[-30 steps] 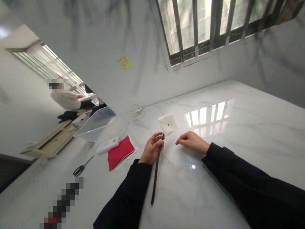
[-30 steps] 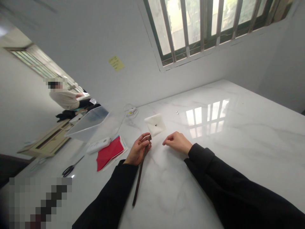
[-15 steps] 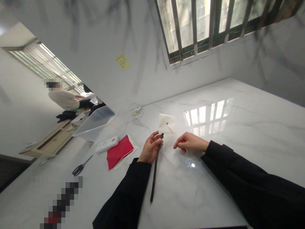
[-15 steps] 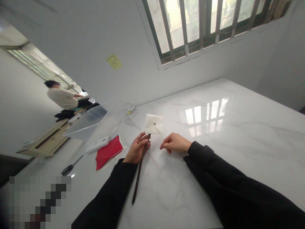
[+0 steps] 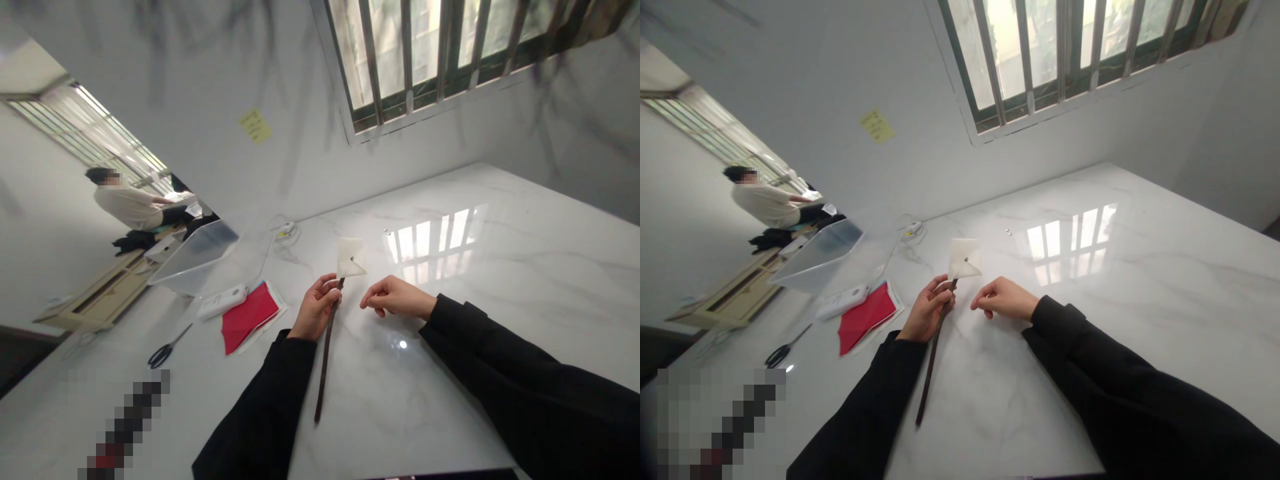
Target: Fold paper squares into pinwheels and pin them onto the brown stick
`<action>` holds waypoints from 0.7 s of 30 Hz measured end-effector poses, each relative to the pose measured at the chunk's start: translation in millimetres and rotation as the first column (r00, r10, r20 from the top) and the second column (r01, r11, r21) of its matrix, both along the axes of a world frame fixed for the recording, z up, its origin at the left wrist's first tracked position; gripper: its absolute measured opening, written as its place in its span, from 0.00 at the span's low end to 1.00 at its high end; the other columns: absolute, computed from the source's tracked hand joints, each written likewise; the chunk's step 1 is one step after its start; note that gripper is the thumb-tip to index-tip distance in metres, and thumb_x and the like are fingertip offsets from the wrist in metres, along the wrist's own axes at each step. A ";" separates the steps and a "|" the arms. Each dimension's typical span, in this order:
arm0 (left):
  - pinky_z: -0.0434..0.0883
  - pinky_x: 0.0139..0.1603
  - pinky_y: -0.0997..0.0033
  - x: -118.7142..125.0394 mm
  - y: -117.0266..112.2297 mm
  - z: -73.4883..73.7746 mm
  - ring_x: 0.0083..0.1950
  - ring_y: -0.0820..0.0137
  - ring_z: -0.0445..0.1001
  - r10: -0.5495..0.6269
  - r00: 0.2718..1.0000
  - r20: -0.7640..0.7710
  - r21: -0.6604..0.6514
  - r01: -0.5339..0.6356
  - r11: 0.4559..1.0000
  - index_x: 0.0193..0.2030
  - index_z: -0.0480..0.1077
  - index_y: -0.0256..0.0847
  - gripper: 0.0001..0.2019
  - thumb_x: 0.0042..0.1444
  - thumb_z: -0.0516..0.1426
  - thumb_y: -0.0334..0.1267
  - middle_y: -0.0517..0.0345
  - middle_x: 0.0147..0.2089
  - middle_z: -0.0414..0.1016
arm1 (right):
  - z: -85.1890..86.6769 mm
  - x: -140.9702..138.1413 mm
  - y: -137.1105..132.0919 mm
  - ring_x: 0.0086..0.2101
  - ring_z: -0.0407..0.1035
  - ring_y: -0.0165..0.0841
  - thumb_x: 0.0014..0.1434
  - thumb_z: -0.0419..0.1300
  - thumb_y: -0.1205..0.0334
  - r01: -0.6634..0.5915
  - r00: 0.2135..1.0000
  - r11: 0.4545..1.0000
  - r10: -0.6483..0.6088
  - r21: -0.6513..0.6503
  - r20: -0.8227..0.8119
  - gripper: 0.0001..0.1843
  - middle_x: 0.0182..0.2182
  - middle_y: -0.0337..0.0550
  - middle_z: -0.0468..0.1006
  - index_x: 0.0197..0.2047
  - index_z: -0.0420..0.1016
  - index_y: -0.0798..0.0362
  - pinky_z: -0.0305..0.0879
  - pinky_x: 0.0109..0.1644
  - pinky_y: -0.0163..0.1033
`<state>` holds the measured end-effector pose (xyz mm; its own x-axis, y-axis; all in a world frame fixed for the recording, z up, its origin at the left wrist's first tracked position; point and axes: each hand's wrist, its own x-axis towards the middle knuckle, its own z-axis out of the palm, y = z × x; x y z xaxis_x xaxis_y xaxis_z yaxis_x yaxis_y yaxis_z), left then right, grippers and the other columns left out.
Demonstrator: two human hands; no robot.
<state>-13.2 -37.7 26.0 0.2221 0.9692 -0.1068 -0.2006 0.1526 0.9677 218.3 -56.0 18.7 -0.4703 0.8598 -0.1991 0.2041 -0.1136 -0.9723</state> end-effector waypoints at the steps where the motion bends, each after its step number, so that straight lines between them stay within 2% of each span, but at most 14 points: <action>1: 0.70 0.37 0.77 0.0 0.3 -0.4 0.35 0.77 0.73 0.002 1.000 0.004 0.000 -0.002 1.000 0.50 0.75 0.40 0.28 0.41 0.76 0.35 0.57 0.44 0.80 | -1.2 -0.2 0.9 0.19 0.53 0.23 0.60 0.59 0.65 0.081 0.997 0.997 -0.081 0.004 0.016 0.14 0.20 0.36 0.73 0.44 0.85 0.60 0.49 0.25 0.33; 3: 0.70 0.37 0.76 0.0 0.8 -1.4 0.35 0.77 0.73 0.002 1.000 0.005 -0.002 -0.002 1.000 0.50 0.75 0.40 0.28 0.42 0.76 0.36 0.57 0.44 0.80 | -2.3 0.0 2.8 0.19 0.54 0.24 0.59 0.59 0.68 0.239 0.970 0.971 -0.239 -0.002 0.033 0.21 0.20 0.34 0.74 0.55 0.80 0.62 0.50 0.26 0.33; 5: 0.70 0.37 0.76 -0.2 1.2 -2.3 0.35 0.77 0.73 0.000 1.000 0.004 0.000 0.000 1.000 0.50 0.75 0.40 0.27 0.42 0.76 0.36 0.56 0.44 0.80 | -0.7 1.1 3.3 0.19 0.56 0.25 0.59 0.59 0.69 0.362 0.932 0.932 -0.362 -0.027 0.021 0.36 0.21 0.33 0.75 0.70 0.65 0.64 0.52 0.26 0.33; 6: 0.70 0.37 0.76 -0.4 1.3 -2.6 0.35 0.77 0.73 0.000 1.000 0.005 0.002 0.000 1.000 0.50 0.75 0.40 0.27 0.42 0.76 0.36 0.56 0.45 0.80 | 0.9 1.9 2.8 0.19 0.56 0.26 0.59 0.60 0.69 0.385 0.923 0.922 -0.385 -0.038 0.006 0.41 0.22 0.32 0.75 0.74 0.59 0.64 0.52 0.26 0.33; 7: 0.70 0.38 0.76 -0.5 1.4 -2.9 0.35 0.77 0.73 -0.001 1.000 0.002 0.003 0.001 1.000 0.50 0.75 0.40 0.27 0.42 0.76 0.36 0.56 0.45 0.79 | 2.5 2.7 1.9 0.19 0.56 0.26 0.59 0.60 0.68 0.364 0.931 0.930 -0.365 -0.047 -0.009 0.42 0.22 0.32 0.75 0.75 0.57 0.63 0.52 0.26 0.33; 8: 0.70 0.38 0.76 -0.6 1.4 -3.0 0.35 0.77 0.73 -0.005 1.000 -0.004 0.004 0.005 1.000 0.50 0.75 0.40 0.27 0.42 0.76 0.36 0.57 0.44 0.79 | 3.9 3.4 0.8 0.19 0.56 0.26 0.59 0.61 0.67 0.302 0.953 0.952 -0.303 -0.053 -0.024 0.40 0.22 0.33 0.75 0.74 0.61 0.63 0.52 0.25 0.33; 9: 0.70 0.38 0.76 -0.7 1.4 -3.0 0.35 0.77 0.73 -0.007 1.000 -0.009 0.006 0.007 1.000 0.50 0.75 0.40 0.27 0.42 0.76 0.36 0.57 0.44 0.79 | 4.8 3.9 -0.5 0.19 0.55 0.25 0.59 0.61 0.66 0.208 0.977 0.977 -0.210 -0.055 -0.036 0.34 0.22 0.33 0.75 0.68 0.70 0.62 0.51 0.25 0.33; 11: 0.70 0.38 0.75 -0.6 1.2 -2.5 0.35 0.76 0.72 -0.011 1.000 -0.020 0.012 0.011 1.000 0.50 0.76 0.40 0.27 0.43 0.75 0.36 0.57 0.43 0.78 | 4.8 3.8 -2.6 0.19 0.54 0.24 0.58 0.61 0.64 0.034 0.999 0.998 -0.036 -0.047 -0.038 0.19 0.21 0.35 0.73 0.51 0.84 0.60 0.49 0.24 0.33; 12: 0.70 0.38 0.75 -0.5 1.0 -2.1 0.35 0.76 0.72 -0.011 1.000 -0.024 0.015 0.011 1.000 0.51 0.76 0.40 0.27 0.43 0.75 0.36 0.57 0.43 0.78 | 4.0 3.2 -3.2 0.19 0.53 0.23 0.58 0.61 0.63 -0.004 0.999 0.999 0.002 -0.044 -0.035 0.15 0.21 0.35 0.73 0.43 0.86 0.59 0.48 0.24 0.33; 14: 0.70 0.38 0.75 -0.2 0.4 -1.0 0.35 0.76 0.72 -0.012 0.999 -0.030 0.018 0.013 1.000 0.51 0.76 0.40 0.26 0.43 0.75 0.36 0.56 0.43 0.78 | 1.6 1.5 -3.3 0.18 0.52 0.22 0.59 0.60 0.63 0.033 0.999 0.998 -0.035 -0.048 -0.038 0.12 0.21 0.35 0.72 0.38 0.86 0.58 0.46 0.24 0.33; 16: 0.69 0.38 0.75 0.0 -0.4 0.0 0.35 0.76 0.72 -0.021 0.999 -0.041 0.013 0.021 1.000 0.51 0.76 0.40 0.26 0.44 0.75 0.36 0.56 0.43 0.78 | -0.7 0.0 -2.0 0.18 0.51 0.22 0.59 0.59 0.65 0.118 0.992 0.991 -0.121 -0.069 -0.040 0.12 0.21 0.34 0.72 0.41 0.84 0.58 0.45 0.23 0.33; 18: 0.69 0.38 0.76 0.1 -0.8 0.3 0.35 0.77 0.72 -0.026 0.999 -0.044 0.011 0.027 1.000 0.51 0.77 0.40 0.26 0.44 0.75 0.36 0.57 0.43 0.78 | -2.5 -0.5 0.2 0.17 0.52 0.23 0.58 0.58 0.67 0.204 0.978 0.974 -0.208 -0.095 -0.028 0.16 0.21 0.33 0.72 0.48 0.81 0.60 0.46 0.23 0.33; 21: 0.68 0.38 0.76 0.0 -0.4 -0.6 0.35 0.77 0.72 -0.028 0.999 -0.040 0.015 0.029 0.999 0.51 0.77 0.41 0.25 0.44 0.75 0.37 0.58 0.43 0.78 | -4.5 1.5 2.9 0.18 0.57 0.26 0.58 0.57 0.69 0.334 0.942 0.941 -0.334 -0.054 0.021 0.32 0.21 0.32 0.74 0.66 0.68 0.61 0.52 0.25 0.33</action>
<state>-13.2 -38.1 25.5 0.2454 0.9642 -0.1010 -0.1581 0.1425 0.9771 219.8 -53.1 14.1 -0.1554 0.9545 -0.2546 0.1557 -0.2308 -0.9605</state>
